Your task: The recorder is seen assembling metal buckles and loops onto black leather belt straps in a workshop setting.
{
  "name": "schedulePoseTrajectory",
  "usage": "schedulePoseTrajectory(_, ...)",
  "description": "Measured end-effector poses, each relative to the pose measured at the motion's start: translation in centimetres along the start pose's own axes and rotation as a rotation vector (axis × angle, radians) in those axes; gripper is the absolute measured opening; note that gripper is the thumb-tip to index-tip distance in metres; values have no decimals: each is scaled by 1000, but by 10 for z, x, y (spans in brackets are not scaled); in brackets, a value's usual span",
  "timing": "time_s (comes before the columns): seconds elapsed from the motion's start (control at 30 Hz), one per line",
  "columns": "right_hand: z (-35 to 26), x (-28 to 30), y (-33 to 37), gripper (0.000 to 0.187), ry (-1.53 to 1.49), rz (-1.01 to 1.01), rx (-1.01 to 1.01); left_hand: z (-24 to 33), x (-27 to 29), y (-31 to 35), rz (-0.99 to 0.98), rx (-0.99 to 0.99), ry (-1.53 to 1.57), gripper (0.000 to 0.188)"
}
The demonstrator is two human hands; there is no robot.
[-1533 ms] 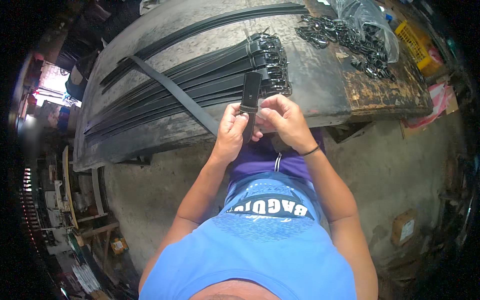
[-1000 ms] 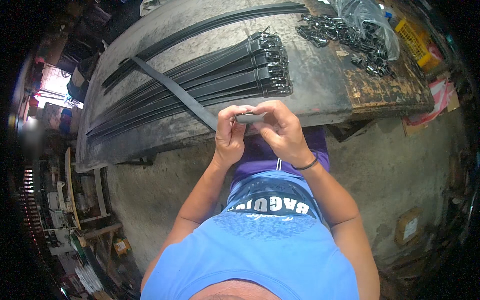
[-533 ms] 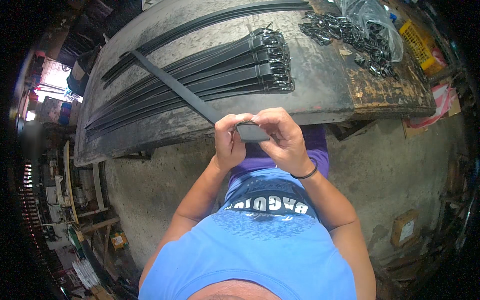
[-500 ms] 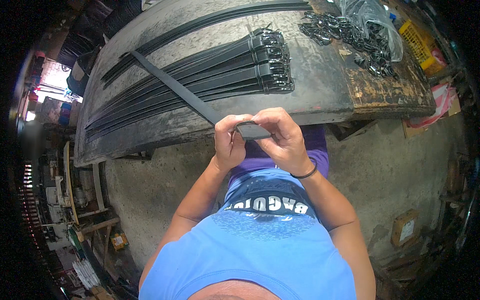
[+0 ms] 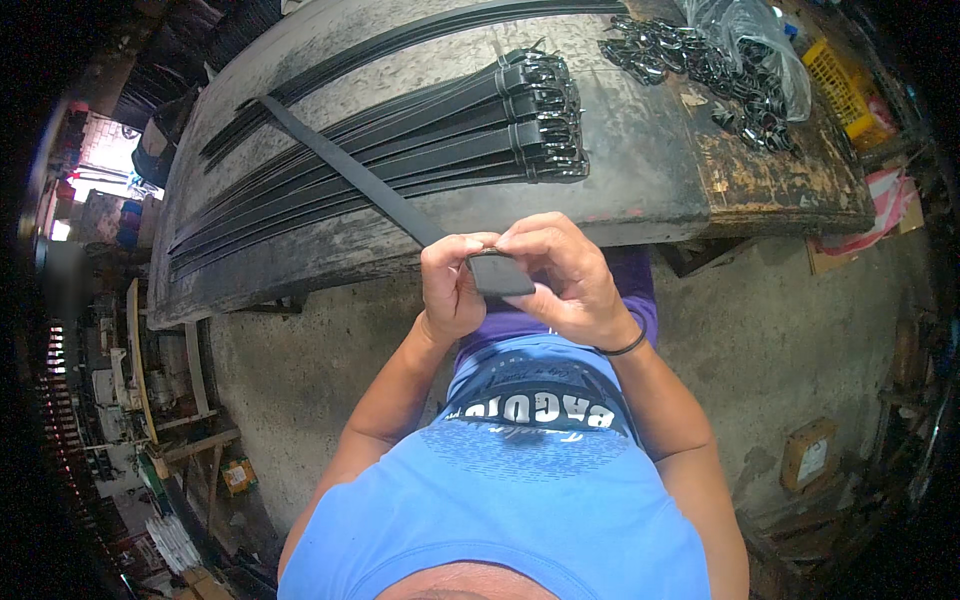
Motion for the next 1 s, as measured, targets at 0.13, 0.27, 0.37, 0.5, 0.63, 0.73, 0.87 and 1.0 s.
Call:
schedulePoseTrajectory(0.13, -4, 11, -6, 16, 354, -17, -9, 2, -1, -7, -97, 189, -160, 23)
schedulePoseTrajectory(0.27, -2, 16, -8, 9, 319, 41, -95, 4, -7, -20, -54, 269, -17, 25)
schedulePoseTrajectory(0.37, 2, 20, -7, 6, 259, 59, -158, -2, -7, -17, -83, 246, -4, 24)
schedulePoseTrajectory(0.5, 18, 26, -18, 14, 20, 117, -429, -19, -10, -16, -48, 448, 167, 20)
schedulePoseTrajectory(0.63, 39, 38, -32, 20, -142, 129, -558, -36, -15, -25, -28, 790, 444, 23)
schedulePoseTrajectory(0.73, 43, 42, -40, 22, 11, 28, -595, -45, -14, -25, -57, 975, 471, 26)
schedulePoseTrajectory(0.87, 56, 52, -51, 22, 224, -49, -498, -53, -17, -27, -11, 1000, 426, 23)
schedulePoseTrajectory(1.0, 56, 56, -53, 19, 166, 91, -460, -56, -14, -28, 87, 997, 426, 23)
Point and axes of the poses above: each hand's wrist, its own y-axis away from the middle knuckle, its own x-axis out of the back of the hand, z = x × y, the point moved 5 cm from there along -y, towards the middle knuckle, and after that the axes turned 1 degree about -y, right-handed, at the moved point
